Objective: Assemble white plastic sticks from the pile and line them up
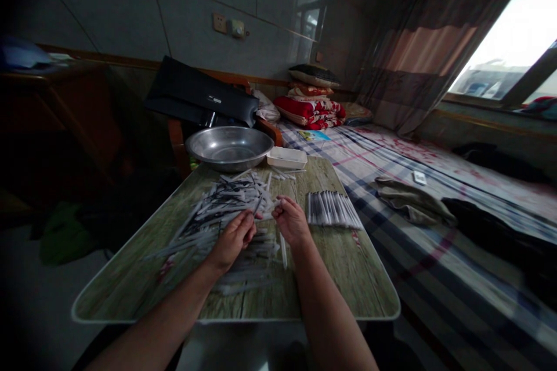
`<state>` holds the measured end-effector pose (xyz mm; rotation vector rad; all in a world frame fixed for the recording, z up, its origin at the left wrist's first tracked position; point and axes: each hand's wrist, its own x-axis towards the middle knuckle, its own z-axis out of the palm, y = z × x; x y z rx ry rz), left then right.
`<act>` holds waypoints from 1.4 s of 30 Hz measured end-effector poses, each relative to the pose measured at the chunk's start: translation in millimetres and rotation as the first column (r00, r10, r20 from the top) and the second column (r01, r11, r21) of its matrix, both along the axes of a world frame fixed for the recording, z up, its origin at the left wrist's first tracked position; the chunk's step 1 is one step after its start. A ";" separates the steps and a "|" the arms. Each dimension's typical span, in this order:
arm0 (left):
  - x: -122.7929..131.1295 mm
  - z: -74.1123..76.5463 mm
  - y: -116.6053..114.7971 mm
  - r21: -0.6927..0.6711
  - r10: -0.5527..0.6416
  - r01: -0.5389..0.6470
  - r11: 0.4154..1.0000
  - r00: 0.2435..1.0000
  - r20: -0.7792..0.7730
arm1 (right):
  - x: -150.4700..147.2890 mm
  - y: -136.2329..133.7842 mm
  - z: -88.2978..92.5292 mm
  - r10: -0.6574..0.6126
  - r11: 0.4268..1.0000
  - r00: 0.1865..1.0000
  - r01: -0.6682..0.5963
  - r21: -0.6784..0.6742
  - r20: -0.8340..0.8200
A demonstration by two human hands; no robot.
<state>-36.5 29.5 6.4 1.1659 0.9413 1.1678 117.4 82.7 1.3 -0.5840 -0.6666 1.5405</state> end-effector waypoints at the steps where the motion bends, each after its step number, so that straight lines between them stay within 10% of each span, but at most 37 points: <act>1: 0.5 -0.4 -0.1 0.003 -0.025 0.025 1.000 0.999 -0.029 | 0.1 -0.5 1.3 0.005 1.000 1.000 -0.005 0.004 -0.022; 21: -2.5 -9.4 1.3 0.241 0.048 0.075 0.968 0.882 -0.470 | -0.5 -1.4 1.2 -0.033 0.994 0.997 0.025 0.110 0.066; 32: 5.1 -3.1 -7.8 0.347 0.154 0.044 0.937 0.839 -0.522 | -6.9 -19.7 13.0 0.527 0.850 0.839 -0.523 -0.067 0.133; 42: 4.6 -3.3 -5.8 0.433 0.217 0.041 0.900 0.820 -0.529 | -9.7 -22.7 15.3 0.536 0.844 0.840 -0.531 -0.072 0.088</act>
